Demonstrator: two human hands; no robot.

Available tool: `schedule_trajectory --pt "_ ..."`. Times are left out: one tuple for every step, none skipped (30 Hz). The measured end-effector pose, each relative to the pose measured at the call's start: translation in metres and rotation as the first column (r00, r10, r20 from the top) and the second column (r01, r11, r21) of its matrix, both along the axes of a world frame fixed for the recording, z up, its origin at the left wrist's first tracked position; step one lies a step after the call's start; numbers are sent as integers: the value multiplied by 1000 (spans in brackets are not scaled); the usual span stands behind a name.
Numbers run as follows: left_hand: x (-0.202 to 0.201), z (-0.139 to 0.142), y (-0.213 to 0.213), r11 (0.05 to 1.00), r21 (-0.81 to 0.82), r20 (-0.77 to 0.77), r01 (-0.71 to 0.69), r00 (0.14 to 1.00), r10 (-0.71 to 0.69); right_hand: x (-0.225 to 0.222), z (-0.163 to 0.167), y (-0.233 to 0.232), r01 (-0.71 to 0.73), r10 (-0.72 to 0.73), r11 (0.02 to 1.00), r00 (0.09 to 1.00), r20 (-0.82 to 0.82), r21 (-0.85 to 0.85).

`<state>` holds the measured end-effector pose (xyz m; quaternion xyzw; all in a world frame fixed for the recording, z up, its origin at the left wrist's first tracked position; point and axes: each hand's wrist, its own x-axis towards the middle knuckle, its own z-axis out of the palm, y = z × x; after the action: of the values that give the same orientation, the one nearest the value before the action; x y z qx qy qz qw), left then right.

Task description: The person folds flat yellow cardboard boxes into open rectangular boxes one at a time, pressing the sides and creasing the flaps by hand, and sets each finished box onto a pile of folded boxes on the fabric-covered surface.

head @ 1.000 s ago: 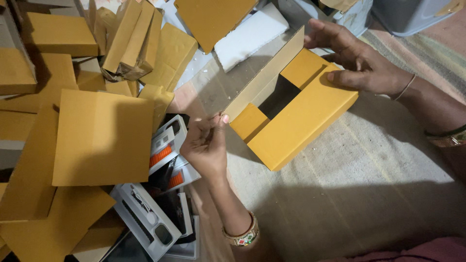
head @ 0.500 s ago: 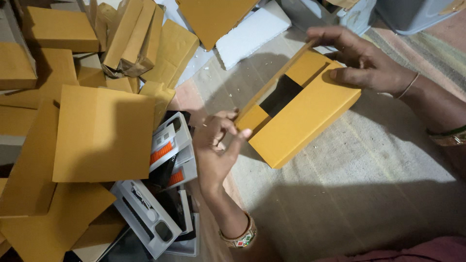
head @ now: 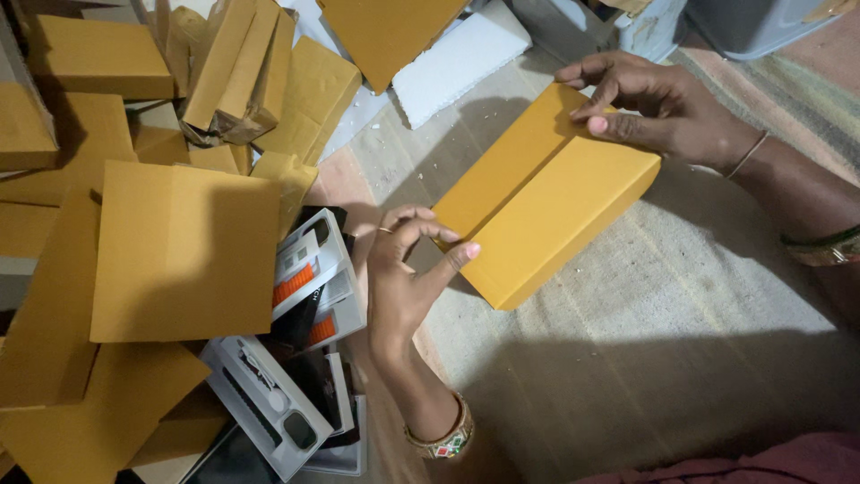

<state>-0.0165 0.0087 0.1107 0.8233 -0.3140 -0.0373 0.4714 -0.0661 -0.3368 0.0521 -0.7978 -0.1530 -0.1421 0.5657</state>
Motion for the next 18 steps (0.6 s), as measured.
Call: schedule_trajectory --pt "1 0 -1 1000 -24 -75 -6 997 4 0 0 0 10 -10 1000 1000 -7 -3" --pt "2 -1 -2 999 1 -91 -40 995 40 0 1 1 13 -12 1000 999 -30 18" --pt "2 -2 -3 997 26 -107 -73 991 75 1 2 1 16 -14 999 998 -54 39" --pt "3 -3 -4 993 52 -123 -104 986 110 0 2 2 22 -17 998 997 -79 60" --pt "4 -4 -5 992 61 -195 -111 973 121 0 3 3 19 -15 998 997 -71 61" --pt "5 -5 -5 991 71 -265 -117 955 132 0 4 3 16 -12 998 998 -65 62" --pt "7 -6 -6 989 80 -334 -123 932 143 0 5 4 12 -9 998 998 -57 62" --pt "7 -7 -5 994 -1 -411 -110 906 100 -1 6 5 14 -9 998 998 -64 68" --pt "7 -8 -5 991 -84 -481 -103 875 50 -2 7 5 15 -10 997 998 -70 74" --pt "7 -10 -4 981 -166 -546 -103 838 -5 -2 9 6 16 -10 997 997 -78 79" --pt "9 -11 -3 981 -169 -537 -91 844 -15 -3 10 6 8 -3 998 997 -82 63" --pt "9 -12 -2 982 -172 -526 -77 850 -26 -4 11 6 2 2 999 996 -84 46" --pt "11 -13 -2 982 -177 -515 -62 857 -39 -4 13 6 -4 6 1000 996 -86 27" --pt "11 -14 -2 983 -176 -495 -49 868 -45 -4 14 6 -10 12 1000 996 -85 29" --pt "13 -15 -2 984 -173 -477 -36 878 -52 -3 15 6 -15 17 999 996 -85 32" --pt "13 -17 -1 985 -170 -458 -23 887 -58 -4 16 6 -20 23 999 996 -86 35" --pt "13 -18 -1 986 -162 -451 -25 891 -52 -4 16 6 -13 16 999 995 -96 34" --pt "13 -19 0 988 -154 -442 -27 896 -45 -4 17 6 -5 9 999 994 -106 33"
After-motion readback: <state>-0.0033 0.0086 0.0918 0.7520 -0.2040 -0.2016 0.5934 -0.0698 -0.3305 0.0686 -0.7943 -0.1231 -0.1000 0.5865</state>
